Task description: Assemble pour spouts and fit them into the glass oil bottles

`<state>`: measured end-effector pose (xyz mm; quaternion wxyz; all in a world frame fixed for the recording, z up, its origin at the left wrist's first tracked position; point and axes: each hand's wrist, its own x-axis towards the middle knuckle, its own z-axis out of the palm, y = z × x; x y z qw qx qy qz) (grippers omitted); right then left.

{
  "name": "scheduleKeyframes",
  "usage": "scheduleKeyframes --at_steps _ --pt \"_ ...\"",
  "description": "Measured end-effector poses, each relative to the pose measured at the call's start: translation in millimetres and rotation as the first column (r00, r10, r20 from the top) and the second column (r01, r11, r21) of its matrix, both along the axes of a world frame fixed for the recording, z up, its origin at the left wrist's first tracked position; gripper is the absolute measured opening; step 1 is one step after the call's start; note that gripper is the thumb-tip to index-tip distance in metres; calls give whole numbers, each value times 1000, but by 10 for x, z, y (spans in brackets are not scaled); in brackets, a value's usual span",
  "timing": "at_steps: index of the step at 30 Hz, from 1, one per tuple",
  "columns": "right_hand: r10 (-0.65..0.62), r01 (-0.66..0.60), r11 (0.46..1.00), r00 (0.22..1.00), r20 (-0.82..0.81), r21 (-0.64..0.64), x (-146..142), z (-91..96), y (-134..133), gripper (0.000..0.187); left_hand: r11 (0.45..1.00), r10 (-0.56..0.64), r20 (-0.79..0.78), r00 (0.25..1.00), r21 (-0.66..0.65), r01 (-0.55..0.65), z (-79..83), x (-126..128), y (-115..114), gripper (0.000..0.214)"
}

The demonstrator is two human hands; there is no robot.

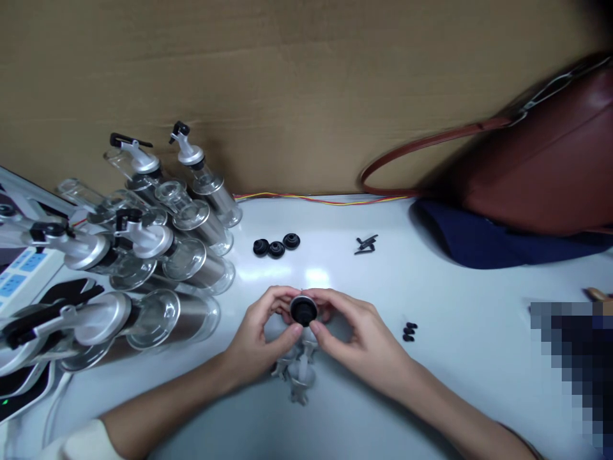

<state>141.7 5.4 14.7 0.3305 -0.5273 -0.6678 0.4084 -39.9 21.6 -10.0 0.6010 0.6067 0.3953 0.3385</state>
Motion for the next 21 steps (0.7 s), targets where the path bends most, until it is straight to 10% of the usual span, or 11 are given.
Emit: scheduleKeyframes --at_steps 21 --pt "86 -88 996 992 87 22 -13 14 -11 23 999 -6 6 1000 38 5 -25 18 0 23"
